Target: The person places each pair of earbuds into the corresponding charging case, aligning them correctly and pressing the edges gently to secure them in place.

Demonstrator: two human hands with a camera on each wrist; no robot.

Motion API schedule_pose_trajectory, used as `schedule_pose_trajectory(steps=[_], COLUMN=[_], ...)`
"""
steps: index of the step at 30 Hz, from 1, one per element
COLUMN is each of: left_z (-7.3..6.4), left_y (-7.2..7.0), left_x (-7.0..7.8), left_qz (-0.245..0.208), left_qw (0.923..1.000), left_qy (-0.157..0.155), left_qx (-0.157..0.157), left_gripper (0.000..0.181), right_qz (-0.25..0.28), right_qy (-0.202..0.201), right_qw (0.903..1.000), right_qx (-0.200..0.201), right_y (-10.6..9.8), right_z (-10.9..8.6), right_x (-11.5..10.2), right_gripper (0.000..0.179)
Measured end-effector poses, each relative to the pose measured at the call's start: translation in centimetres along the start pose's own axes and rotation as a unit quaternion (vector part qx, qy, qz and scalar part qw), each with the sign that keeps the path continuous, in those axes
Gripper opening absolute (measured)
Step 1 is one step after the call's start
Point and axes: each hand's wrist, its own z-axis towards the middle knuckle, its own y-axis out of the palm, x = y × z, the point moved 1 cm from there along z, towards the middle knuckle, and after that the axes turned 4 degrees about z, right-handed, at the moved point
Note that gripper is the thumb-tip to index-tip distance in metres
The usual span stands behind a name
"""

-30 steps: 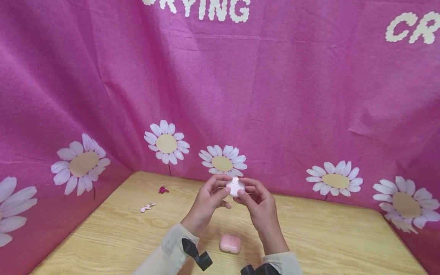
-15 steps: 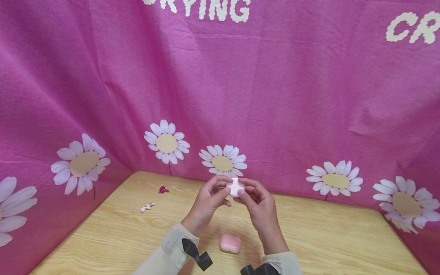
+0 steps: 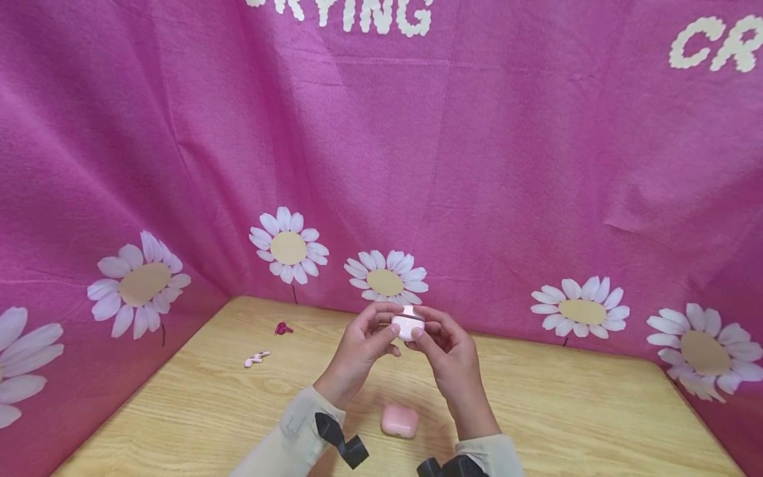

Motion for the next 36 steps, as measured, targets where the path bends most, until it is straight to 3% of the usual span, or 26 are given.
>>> schedule_pose_trajectory(steps=[36], left_z=[0.06], left_y=[-0.12], left_x=[0.01], left_qz=[0.007], left_qw=[0.9998], left_qy=[-0.018], left_qx=[0.001], left_gripper=[0.034], right_qz=[-0.012], right_qy=[0.004], right_qw=[0.9999], right_qx=[-0.004], right_y=[-0.07], right_z=[0.01], right_x=[0.06], right_gripper=[0.041])
